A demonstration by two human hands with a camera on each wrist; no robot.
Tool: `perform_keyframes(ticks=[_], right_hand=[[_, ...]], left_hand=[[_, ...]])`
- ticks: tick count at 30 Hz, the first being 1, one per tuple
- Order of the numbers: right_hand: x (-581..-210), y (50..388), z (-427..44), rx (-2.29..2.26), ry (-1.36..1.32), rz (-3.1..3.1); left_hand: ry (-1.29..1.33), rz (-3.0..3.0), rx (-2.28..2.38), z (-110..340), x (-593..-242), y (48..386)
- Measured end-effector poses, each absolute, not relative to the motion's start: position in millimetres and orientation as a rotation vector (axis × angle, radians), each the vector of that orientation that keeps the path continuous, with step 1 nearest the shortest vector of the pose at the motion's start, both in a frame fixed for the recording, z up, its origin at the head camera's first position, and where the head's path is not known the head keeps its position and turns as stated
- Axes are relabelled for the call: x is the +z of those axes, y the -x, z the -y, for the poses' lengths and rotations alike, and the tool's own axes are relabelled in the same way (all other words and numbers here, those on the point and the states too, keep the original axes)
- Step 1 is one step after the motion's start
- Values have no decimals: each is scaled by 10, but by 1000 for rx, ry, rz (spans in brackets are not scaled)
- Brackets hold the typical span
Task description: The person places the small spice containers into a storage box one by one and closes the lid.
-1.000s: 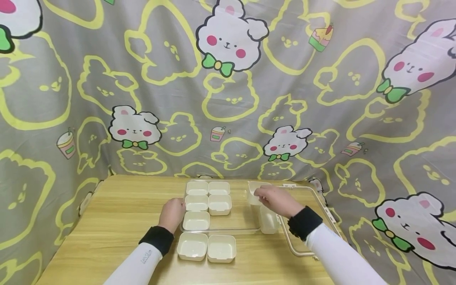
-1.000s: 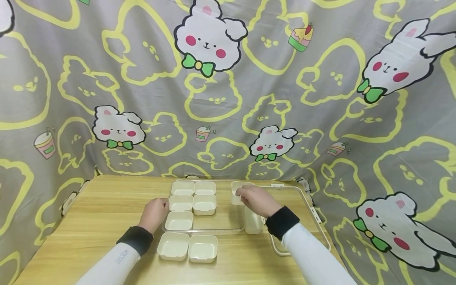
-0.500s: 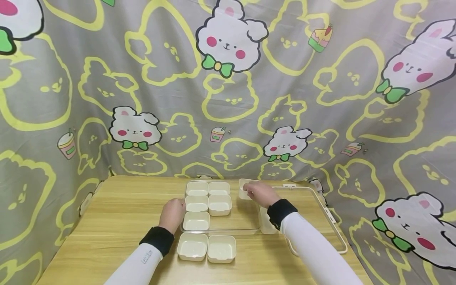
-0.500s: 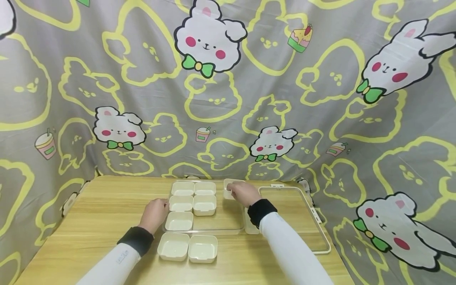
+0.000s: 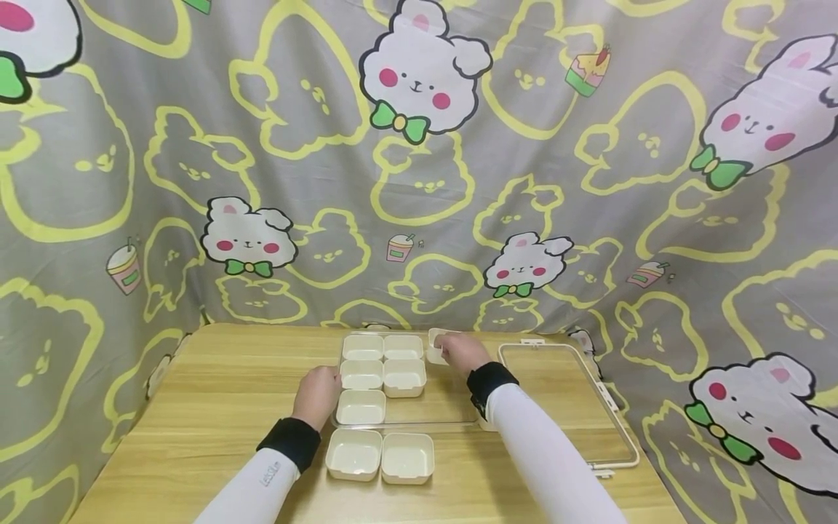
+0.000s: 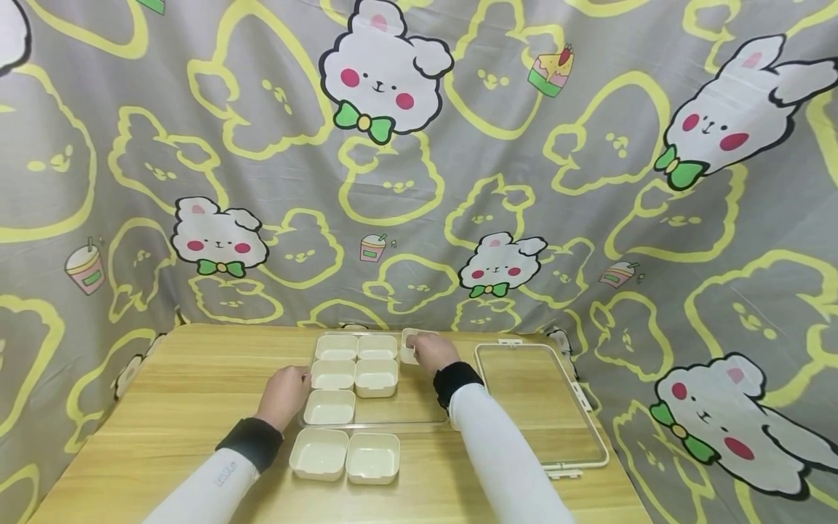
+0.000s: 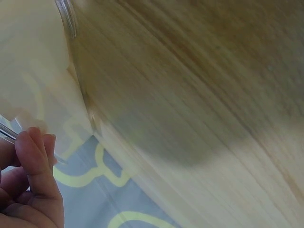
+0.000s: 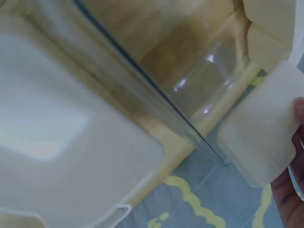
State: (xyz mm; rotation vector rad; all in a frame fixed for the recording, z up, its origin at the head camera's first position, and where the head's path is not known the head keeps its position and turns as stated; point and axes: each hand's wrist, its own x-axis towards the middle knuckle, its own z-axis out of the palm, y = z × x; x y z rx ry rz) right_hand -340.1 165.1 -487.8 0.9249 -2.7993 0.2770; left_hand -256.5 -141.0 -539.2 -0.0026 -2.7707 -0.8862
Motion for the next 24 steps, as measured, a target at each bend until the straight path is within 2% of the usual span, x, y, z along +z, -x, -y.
perform_keyframes(ticks=[15,24], right_hand=[[-5046,3482,-1566,267,-923,2883],[-5131,3548,-1537,229,-810,3017]], left_hand=[[-2,2785,-859,1394,-5354,2542],[-10,2790,-880,1388,-5342,2533]])
